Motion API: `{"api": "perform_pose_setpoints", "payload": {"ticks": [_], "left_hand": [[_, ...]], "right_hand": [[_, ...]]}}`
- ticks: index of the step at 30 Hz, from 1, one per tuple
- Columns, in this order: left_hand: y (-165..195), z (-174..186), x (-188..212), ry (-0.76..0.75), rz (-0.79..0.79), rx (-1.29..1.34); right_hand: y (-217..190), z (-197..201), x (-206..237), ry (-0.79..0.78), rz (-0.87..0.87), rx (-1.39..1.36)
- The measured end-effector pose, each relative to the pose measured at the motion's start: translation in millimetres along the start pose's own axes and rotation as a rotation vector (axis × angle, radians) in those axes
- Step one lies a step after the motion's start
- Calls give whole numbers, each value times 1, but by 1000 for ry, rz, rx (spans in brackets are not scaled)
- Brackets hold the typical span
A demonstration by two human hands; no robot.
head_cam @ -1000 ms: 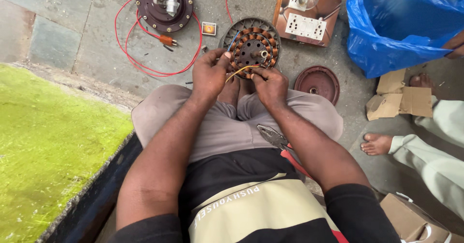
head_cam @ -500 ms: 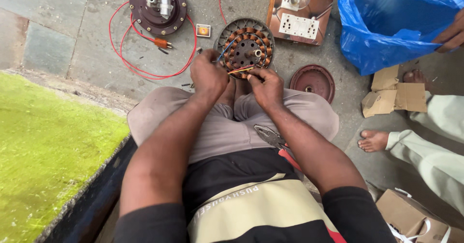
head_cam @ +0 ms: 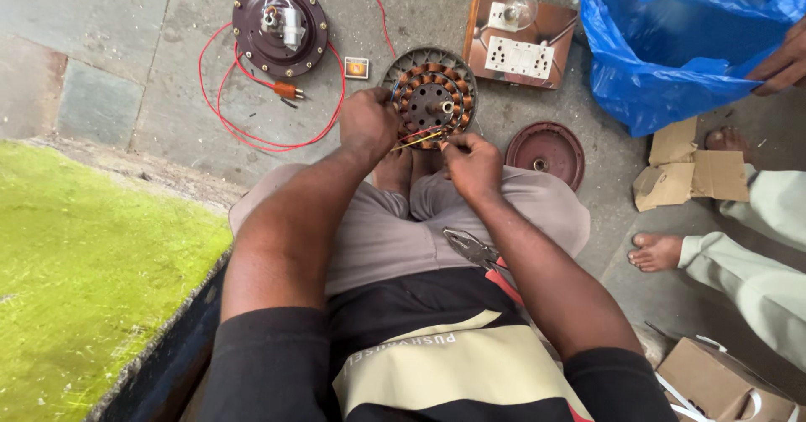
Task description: The person sits on the floor repairing a ceiling fan motor. They connect and twist the colored winding wires at the motor stator on their lap, then hold the wire ends against a test board with a bulb to check the winding while handling the stator and its parts.
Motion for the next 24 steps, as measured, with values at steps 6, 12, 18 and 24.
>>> {"api": "perform_pose_setpoints", "payload": {"ticks": [6,12,18,24], "left_hand": [[17,14,9,-95,-64,50],[46,10,34,-190,-398,267],[43,-18,53,-222,-378,170],[47,-21,70,-134,-288,166]], "right_hand": [[9,-9,-5,-73,-44,-184],[7,-10,-8,-33,38,-114],[18,-7,-6,-58,-65,-179],[29,1,5,-37,-201,-160]]}}
Point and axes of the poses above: each hand's wrist, its own x-axis away from the middle knuckle, its own z-axis out of the back of the hand, y = z × x, the point moved 8 cm from there along -x, towards the middle knuckle, and after that the axes turned 9 degrees about y, right-handed, at the moved point
